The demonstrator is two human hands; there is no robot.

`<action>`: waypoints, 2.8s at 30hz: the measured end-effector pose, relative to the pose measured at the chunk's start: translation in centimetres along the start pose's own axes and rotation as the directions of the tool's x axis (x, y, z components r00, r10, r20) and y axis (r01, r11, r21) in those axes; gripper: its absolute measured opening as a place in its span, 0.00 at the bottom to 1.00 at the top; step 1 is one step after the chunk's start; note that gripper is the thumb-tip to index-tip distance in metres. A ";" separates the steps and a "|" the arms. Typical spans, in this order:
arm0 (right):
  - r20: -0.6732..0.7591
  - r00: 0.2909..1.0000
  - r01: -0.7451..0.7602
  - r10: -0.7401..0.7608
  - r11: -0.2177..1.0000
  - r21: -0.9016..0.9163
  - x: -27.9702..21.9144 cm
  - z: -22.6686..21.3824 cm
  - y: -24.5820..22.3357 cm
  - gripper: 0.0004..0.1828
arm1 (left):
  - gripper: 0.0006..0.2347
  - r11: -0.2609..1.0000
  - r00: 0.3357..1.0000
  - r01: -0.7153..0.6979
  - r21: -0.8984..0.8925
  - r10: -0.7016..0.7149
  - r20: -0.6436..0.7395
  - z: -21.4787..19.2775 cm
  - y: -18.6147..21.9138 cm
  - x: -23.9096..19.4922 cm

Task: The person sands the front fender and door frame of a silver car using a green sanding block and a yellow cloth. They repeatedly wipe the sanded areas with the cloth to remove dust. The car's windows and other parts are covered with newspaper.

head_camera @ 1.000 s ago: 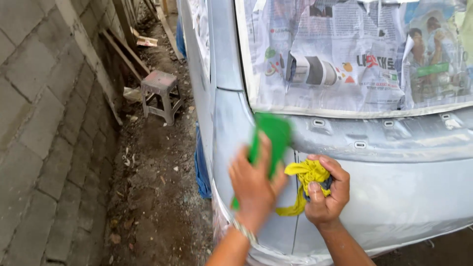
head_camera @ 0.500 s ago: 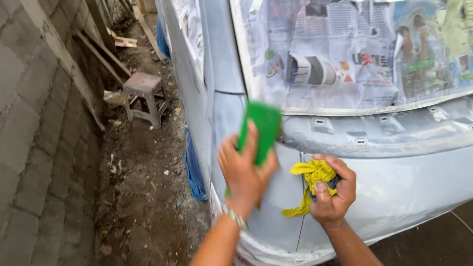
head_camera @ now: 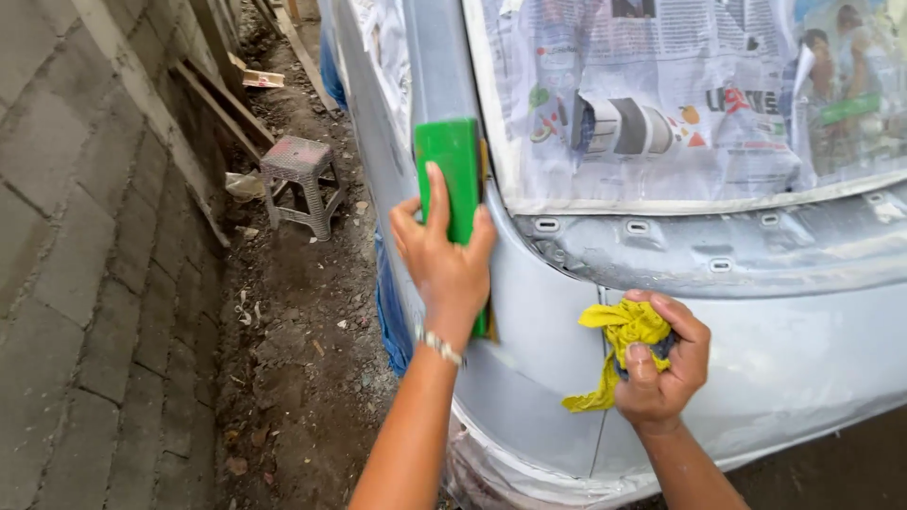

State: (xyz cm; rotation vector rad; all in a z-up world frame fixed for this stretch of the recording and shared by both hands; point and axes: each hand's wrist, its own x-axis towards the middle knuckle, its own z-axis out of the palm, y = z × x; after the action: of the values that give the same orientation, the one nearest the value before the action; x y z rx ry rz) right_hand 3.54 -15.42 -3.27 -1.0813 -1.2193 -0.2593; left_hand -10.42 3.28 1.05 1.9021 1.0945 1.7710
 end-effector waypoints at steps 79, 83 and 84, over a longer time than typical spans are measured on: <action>0.211 0.953 0.301 -0.218 0.760 -0.577 1.1 3.1 -2.4 0.19 | 0.31 0.886 0.983 0.159 -0.436 -0.102 0.151 -0.4 -6.4 -1.1; 0.209 0.954 0.298 -0.215 0.766 -0.570 0.8 3.0 -2.7 0.19 | 0.34 0.960 0.991 -0.049 -0.276 0.081 0.108 -2.0 -4.9 -6.7; 0.214 0.951 0.308 -0.225 0.764 -0.567 1.0 2.9 -2.5 0.19 | 0.34 0.959 0.985 -0.117 -0.258 0.146 0.095 -2.0 -4.5 -7.7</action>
State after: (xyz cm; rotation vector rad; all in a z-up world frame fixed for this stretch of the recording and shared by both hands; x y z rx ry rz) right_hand 0.39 -14.08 -1.23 -1.4798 -1.4605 -0.8536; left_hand -13.26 0.25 -7.05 1.9272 0.6808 1.7512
